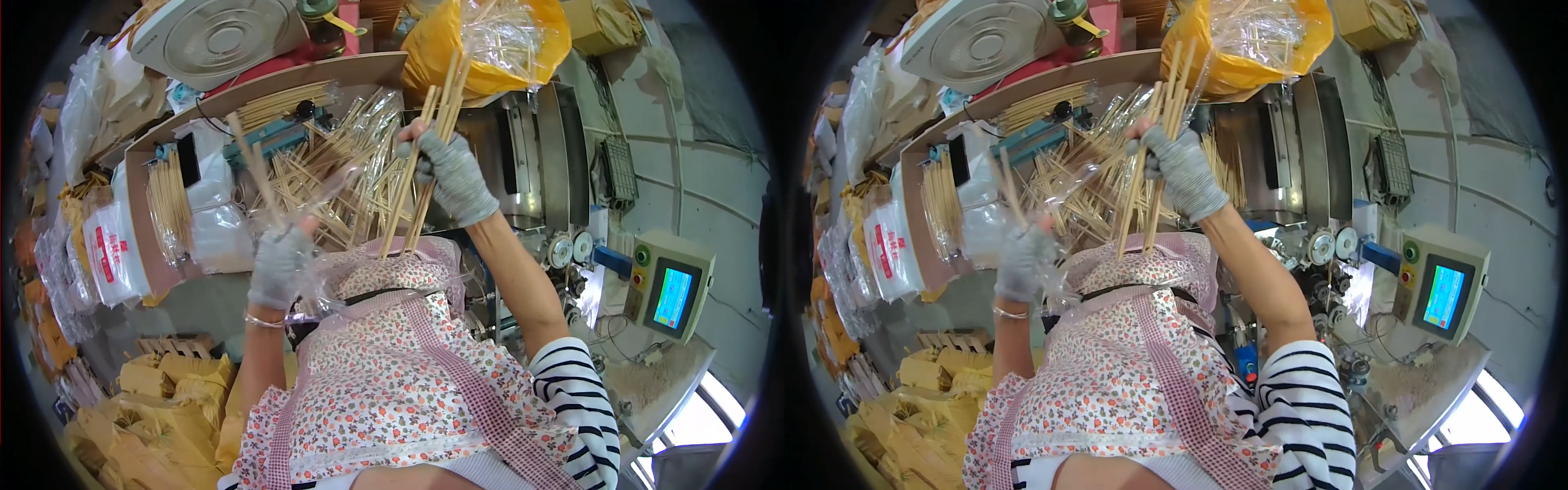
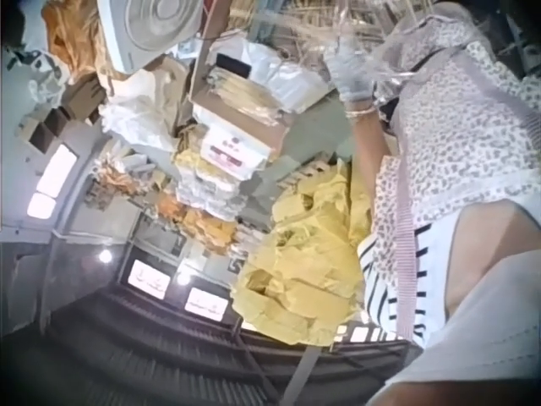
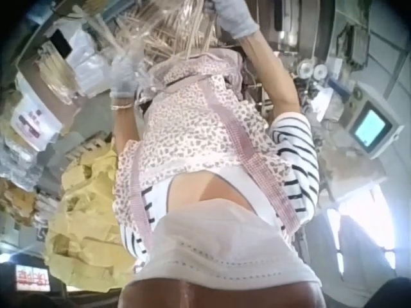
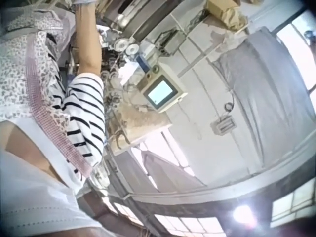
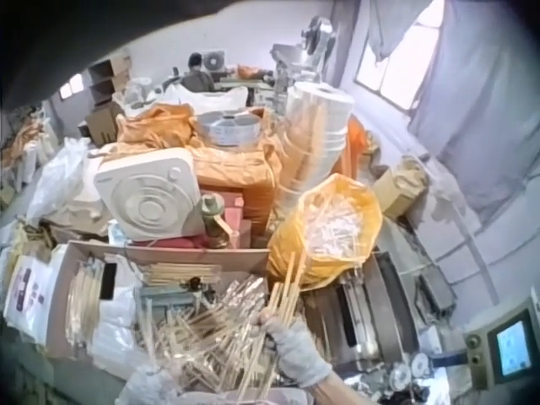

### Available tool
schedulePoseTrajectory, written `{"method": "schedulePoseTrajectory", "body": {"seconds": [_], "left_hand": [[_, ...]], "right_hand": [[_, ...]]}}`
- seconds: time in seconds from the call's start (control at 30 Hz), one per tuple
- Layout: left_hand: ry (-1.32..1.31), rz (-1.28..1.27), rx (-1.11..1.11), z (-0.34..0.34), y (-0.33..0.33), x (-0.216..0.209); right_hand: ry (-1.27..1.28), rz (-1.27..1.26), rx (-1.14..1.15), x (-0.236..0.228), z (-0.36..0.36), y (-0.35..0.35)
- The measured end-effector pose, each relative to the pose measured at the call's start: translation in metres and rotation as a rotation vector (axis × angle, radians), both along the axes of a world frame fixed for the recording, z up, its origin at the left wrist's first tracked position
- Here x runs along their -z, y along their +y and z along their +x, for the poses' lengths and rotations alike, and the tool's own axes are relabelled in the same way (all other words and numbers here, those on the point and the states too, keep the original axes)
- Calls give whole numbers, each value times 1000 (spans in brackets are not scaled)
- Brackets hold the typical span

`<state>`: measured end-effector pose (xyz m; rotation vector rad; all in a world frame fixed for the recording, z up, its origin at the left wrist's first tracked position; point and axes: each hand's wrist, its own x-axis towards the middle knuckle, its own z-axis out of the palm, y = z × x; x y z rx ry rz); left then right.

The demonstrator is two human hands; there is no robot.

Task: The worker is sorting bundles of long wooden sticks, likely incense or chopsticks, and placing them into a machine on a production floor.

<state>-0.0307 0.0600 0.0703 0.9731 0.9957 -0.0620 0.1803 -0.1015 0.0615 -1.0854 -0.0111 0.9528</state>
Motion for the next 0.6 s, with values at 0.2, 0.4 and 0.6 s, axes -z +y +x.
{"method": "schedulePoseTrajectory", "body": {"seconds": [0.2, 0.4, 0.6], "left_hand": [[-133, 75, -15, 37, -28, -10], [-4, 18, -83, 18, -8, -4], [55, 361, 2, 31, 5, -25]], "right_hand": [[-45, -14, -149, -10, -22, 29], [-104, -89, -156, 7, -4, 26], [-148, -211, 119, 72, 26, -7]]}}
